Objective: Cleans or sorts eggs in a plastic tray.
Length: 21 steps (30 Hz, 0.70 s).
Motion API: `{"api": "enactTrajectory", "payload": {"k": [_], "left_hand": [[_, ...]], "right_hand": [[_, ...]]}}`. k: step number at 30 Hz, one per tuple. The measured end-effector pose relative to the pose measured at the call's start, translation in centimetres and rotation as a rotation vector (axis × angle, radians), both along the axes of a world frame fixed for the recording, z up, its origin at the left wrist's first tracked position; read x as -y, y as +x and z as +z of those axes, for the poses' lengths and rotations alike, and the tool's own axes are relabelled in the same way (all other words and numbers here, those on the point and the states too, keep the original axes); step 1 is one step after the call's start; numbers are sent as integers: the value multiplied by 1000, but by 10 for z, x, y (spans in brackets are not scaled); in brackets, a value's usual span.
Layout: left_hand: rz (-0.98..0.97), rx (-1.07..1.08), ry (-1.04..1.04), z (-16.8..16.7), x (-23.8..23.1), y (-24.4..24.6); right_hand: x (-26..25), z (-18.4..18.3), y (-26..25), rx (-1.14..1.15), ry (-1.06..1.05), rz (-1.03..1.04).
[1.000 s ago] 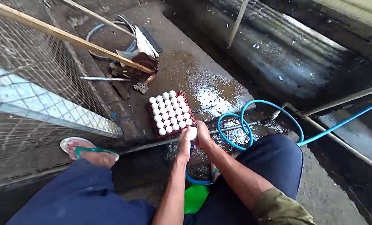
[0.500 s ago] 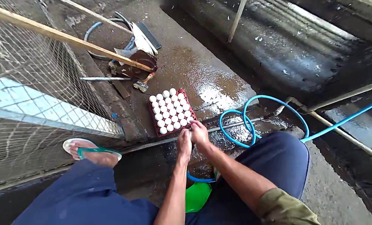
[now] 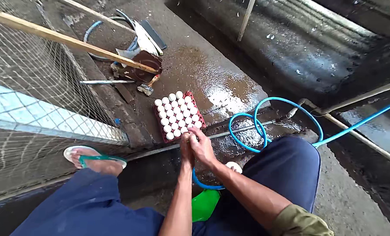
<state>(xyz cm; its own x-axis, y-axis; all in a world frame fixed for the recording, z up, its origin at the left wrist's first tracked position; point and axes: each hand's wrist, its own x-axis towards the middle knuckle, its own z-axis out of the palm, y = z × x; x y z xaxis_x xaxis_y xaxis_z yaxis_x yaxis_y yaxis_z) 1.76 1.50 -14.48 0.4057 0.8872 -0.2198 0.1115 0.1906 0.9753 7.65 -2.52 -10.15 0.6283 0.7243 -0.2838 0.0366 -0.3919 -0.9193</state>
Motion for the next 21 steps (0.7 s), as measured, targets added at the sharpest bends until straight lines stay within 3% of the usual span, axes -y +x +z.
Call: {"api": "enactTrajectory", "payload": {"k": [4,5,9,10,12,14,16,19,21], "left_hand": [[-96,-11,22,0,0,-3],[-84,-49,46,0,0,-2],[-97,-105,56,6,-7,-8],[-126,-64,71,1,-7,-9],[-175,2,39,-5,-8,-12],[-113,21,-29,-8,-7,-8],[-50,-9,-85,-3,-8,-4],[-105,51,-208,11,-6,-9],[-91,8,-268,20,-6,-9]], "right_hand": [[-21,-17,30,-425,-73,-125],[-19,-17,27,-437,-75,-142],[-2,-4,3,-102,-25,-42],[-4,-7,9,-155,-36,-46],[-14,-21,28,-483,-95,-68],[-18,-27,33,-648,-97,-150],[-16,-22,23,-430,-47,-161],[-7,-11,3,98,-7,66],[-11,-11,9,111,-10,97]]}}
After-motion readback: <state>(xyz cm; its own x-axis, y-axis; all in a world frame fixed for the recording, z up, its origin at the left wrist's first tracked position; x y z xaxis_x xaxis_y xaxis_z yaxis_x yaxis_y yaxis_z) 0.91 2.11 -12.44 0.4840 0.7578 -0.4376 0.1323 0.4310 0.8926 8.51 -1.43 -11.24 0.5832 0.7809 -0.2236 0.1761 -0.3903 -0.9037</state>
